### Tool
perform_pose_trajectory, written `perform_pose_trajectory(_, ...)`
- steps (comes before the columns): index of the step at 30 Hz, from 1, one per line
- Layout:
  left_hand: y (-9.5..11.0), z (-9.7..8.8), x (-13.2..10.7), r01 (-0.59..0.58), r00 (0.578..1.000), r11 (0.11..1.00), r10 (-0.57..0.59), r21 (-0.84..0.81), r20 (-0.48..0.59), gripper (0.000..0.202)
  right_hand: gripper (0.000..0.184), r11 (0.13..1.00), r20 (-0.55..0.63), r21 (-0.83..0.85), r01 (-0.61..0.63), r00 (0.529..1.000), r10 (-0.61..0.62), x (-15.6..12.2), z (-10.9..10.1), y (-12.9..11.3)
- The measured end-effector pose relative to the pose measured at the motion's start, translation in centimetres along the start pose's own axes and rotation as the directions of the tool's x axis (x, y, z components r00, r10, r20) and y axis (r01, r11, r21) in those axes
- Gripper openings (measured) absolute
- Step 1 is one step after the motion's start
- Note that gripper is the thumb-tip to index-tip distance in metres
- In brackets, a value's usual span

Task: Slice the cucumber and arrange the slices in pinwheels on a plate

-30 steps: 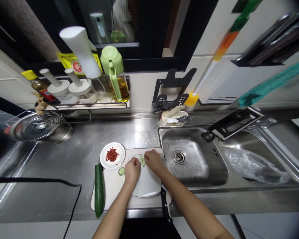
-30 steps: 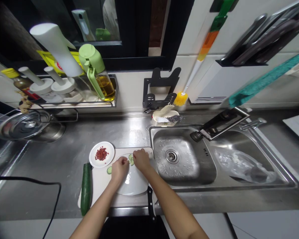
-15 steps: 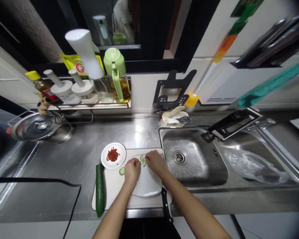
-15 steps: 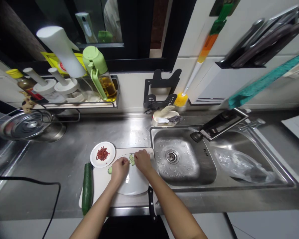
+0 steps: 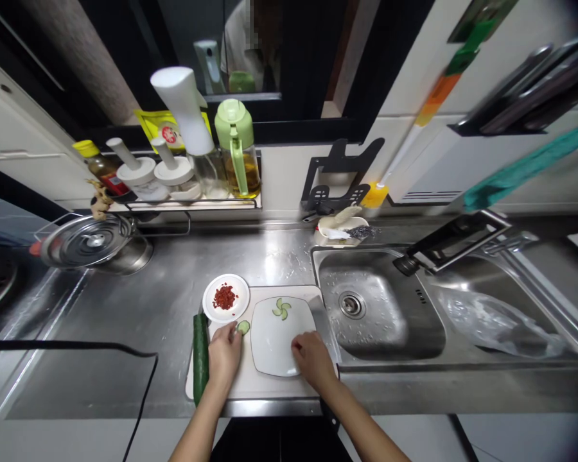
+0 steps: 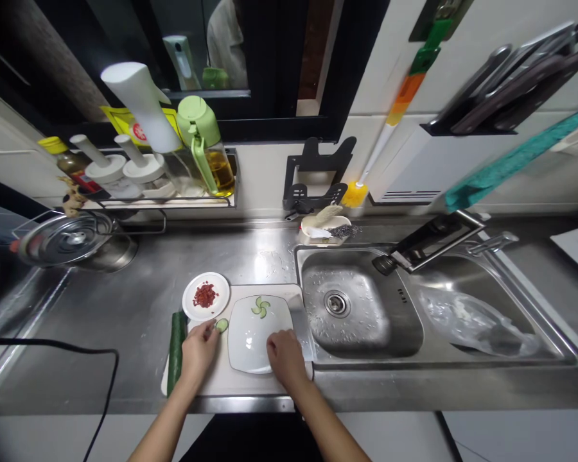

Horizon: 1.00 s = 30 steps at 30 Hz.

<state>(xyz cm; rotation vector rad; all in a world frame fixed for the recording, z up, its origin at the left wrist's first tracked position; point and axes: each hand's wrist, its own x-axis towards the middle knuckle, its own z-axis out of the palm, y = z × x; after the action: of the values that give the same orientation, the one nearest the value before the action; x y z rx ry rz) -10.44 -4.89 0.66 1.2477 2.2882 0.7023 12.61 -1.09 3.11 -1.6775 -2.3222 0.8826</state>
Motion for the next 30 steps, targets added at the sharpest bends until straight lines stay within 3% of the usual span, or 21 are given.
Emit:
perform_pose_trajectory(11, 0.0, 0.8, 0.2, -0.080, 0.996, 0.996, 0.079, 0.046, 0.040, 0.029, 0.016, 0.999, 0.012, -0.026, 0.022, 1.000, -0.022, -1.4, 1.6, -0.5)
perform_pose_trajectory(22, 0.3, 0.3, 0.5, -0.037, 0.999, 0.995, 0.039, -0.094, 0.013, 0.015, 0.015, 1.000, 0.014, -0.016, 0.012, 1.000, -0.012, -1.9, 1.5, -1.3)
perform_pose_trajectory(27, 0.4, -0.2, 0.3, 0.101, 0.985, 0.949, -0.053, -0.299, 0.165, 0.023, 0.015, 0.995, -0.017, 0.081, 0.052, 0.999, -0.051, -1.3, 1.8, -1.6)
perform_pose_trajectory(30, 1.0, -0.2, 0.0, 0.167, 0.952, 0.865, -0.018, -0.473, 0.305, 0.031, 0.011, 0.976, -0.089, 0.196, 0.091, 0.993, -0.075, -0.5, 1.7, -2.1)
